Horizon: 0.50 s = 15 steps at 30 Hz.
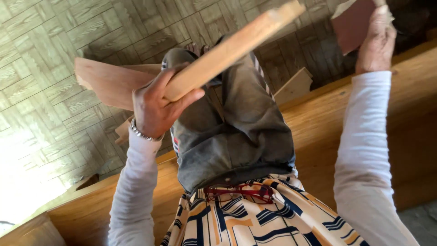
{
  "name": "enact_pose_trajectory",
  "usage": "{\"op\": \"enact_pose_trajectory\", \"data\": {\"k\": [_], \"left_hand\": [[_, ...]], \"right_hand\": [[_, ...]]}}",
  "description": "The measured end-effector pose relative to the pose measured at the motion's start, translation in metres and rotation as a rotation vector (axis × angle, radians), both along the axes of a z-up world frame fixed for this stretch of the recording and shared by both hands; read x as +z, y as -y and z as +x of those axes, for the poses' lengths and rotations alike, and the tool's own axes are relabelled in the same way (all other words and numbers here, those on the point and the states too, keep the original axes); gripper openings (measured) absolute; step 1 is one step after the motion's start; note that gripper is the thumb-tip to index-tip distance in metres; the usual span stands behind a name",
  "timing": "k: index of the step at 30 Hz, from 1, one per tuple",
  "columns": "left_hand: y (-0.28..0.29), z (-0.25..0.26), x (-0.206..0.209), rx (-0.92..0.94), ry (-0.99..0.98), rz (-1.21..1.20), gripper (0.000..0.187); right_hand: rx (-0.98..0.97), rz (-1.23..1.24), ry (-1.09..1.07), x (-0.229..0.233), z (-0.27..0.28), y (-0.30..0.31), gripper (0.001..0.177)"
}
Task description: The person sits on a wooden bench and sands a large, irregularly shaped piece of wood using a sanding block. They hold the wood with their left hand and rub the surface with the sanding block in their right hand, focusing on the edges and flat surfaces.
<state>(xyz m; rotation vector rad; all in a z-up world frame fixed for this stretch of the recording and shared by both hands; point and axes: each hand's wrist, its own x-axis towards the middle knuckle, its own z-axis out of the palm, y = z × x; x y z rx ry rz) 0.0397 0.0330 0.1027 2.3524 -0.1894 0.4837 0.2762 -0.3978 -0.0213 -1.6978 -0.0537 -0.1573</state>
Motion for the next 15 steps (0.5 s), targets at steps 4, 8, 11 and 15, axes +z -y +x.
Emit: {"op": "enact_pose_trajectory", "data": {"k": [4,8,11,15], "left_hand": [[-0.006,-0.012,0.005,0.066,-0.214,-0.117,0.047],[-0.011,-0.002,-0.009,0.182,-0.177,-0.076,0.05],[-0.01,0.001,-0.015,0.306,-0.195,-0.093,0.046],[-0.006,-0.006,-0.017,0.284,-0.19,-0.094,0.047]], "right_hand": [[0.23,-0.276,0.409,0.046,-0.01,-0.041,0.053],[0.317,-0.225,0.185,0.097,-0.05,-0.122,0.036],[0.516,-0.418,0.541,0.136,-0.07,-0.168,0.052],[0.625,-0.727,0.766,0.125,-0.072,-0.194,0.054]]}}
